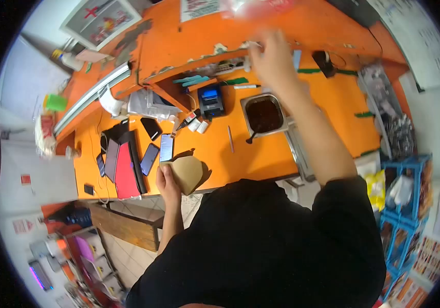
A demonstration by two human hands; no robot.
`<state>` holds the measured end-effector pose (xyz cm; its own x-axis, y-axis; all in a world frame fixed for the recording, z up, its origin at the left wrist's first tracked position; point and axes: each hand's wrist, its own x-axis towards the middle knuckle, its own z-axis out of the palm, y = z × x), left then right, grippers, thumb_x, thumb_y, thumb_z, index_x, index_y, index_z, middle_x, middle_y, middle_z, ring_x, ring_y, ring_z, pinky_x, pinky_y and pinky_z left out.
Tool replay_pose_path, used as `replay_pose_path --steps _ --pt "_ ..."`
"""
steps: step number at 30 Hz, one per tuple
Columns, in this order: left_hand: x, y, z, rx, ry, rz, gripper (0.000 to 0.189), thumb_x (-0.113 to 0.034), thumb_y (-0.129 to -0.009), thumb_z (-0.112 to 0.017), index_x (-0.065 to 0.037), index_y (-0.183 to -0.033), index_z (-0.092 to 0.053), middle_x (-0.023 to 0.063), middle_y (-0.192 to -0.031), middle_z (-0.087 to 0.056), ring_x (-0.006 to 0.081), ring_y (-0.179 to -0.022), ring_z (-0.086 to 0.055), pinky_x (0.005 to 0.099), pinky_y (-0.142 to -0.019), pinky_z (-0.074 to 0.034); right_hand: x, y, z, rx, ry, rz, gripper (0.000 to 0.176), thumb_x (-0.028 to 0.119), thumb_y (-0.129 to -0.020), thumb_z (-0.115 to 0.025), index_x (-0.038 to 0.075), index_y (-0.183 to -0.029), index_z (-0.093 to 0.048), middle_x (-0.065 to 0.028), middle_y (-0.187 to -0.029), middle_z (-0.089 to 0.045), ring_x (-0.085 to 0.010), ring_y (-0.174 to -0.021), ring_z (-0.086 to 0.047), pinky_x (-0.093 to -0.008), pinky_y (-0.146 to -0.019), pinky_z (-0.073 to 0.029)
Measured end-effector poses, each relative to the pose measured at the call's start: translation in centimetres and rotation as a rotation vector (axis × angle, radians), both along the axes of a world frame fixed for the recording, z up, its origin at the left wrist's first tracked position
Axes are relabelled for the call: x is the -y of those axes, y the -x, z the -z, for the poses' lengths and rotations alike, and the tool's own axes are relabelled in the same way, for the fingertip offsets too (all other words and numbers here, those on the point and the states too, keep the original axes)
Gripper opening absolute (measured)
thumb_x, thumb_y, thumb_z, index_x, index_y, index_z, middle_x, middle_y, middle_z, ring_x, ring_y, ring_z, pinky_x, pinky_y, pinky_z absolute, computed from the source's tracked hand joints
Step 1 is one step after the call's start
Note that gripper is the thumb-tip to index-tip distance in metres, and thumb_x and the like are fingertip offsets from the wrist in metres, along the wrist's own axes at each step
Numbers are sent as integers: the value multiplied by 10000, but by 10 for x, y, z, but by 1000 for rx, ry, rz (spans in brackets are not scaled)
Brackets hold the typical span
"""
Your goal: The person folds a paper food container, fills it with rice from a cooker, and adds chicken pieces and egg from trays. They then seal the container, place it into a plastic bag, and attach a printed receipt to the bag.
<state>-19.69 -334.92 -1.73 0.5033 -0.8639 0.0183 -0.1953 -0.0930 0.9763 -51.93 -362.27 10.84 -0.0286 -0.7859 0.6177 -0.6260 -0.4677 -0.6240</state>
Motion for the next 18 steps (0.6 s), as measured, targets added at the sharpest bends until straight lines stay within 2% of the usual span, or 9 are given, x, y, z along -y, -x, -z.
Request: replay_pose_path --steps 2,4,5,8,10,13,14,17,18 --pt "13 9 -1 49 50 108 226 -185 -1094 -514 13 -1075 -621 83 -1039 -692 138 -949 -620 282 -858 -494 -84 -23 20 164 -253 -205 151 138 -968 -657 10 -1041 -624 -111 -906 -661 -241 -873 -661 -368 -776 -520" --pt "17 18 -11 31 93 268 202 -147 -1082 -518 36 -1096 -604 180 -1228 -707 224 -1115 -667 344 -989 -504 -156 -36 54 459 -871 -498 220 211 -1050 -587 -2 -1025 -635 -72 -867 -693 -159 -761 -674 -316 -646 -525" --pt "19 21 -13 16 166 348 151 -125 -1060 -557 21 -1041 -593 187 -1194 -712 257 -1105 -676 378 -968 -516 -188 -43 62 624 -1139 -511 333 309 -1094 -514 5 -1039 -640 -65 -889 -702 -132 -761 -681 -286 -617 -527" --pt "24 7 -10 159 367 628 99 -94 -1014 -617 -2 -998 -583 195 -1195 -711 318 -1111 -689 417 -970 -525 -252 -77 80 785 -1181 -348 421 396 -1106 -465 20 -1019 -633 -62 -879 -692 -129 -767 -690 -271 -610 -529" --pt "33 -3 -23 372 696 987 158 -120 -942 -713 -30 -988 -592 185 -1198 -709 355 -1129 -685 441 -973 -532 -279 -91 79 1218 -1322 -268 502 473 -1100 -453 14 -1094 -657 -48 -858 -679 -116 -708 -663 -231 -588 -494" --pt "30 -21 -28 458 894 1276 246 -206 -879 -774 -55 -985 -611 144 -1211 -711 338 -1149 -680 472 -974 -533 -322 -113 103 1048 -1378 -155 506 522 -1065 -512 46 -1119 -677 -15 -837 -648 -90 -675 -591 -218 -566 -426" --pt "29 -27 -29 436 910 1312 246 -206 -879 -774 -55 -985 -611 144 -1211 -711 338 -1149 -680 472 -974 -533 -340 -125 102 1015 -1385 -50 470 520 -1029 -593 67 -1108 -691 24 -813 -600 -61 -632 -477 -223 -536 -324" --pt "13 -40 -24 400 1030 1586 315 -283 -860 -798 -69 -1005 -618 128 -1216 -723 316 -1166 -690 486 -989 -522 -399 -157 107 1065 -1317 79 415 467 -1019 -634 67 -1111 -699 41 -824 -597 -48 -656 -481 -228 -563 -334" --pt "3 -42 -20 363 1023 1672 313 -287 -850 -806 -75 -1003 -634 113 -1230 -719 301 -1185 -680 492 -1017 -501 -420 -161 110 1026 -1305 127 356 360 -1004 -685 34 -1148 -696 16 -905 -664 -71 -771 -594 -233 -679 -456"
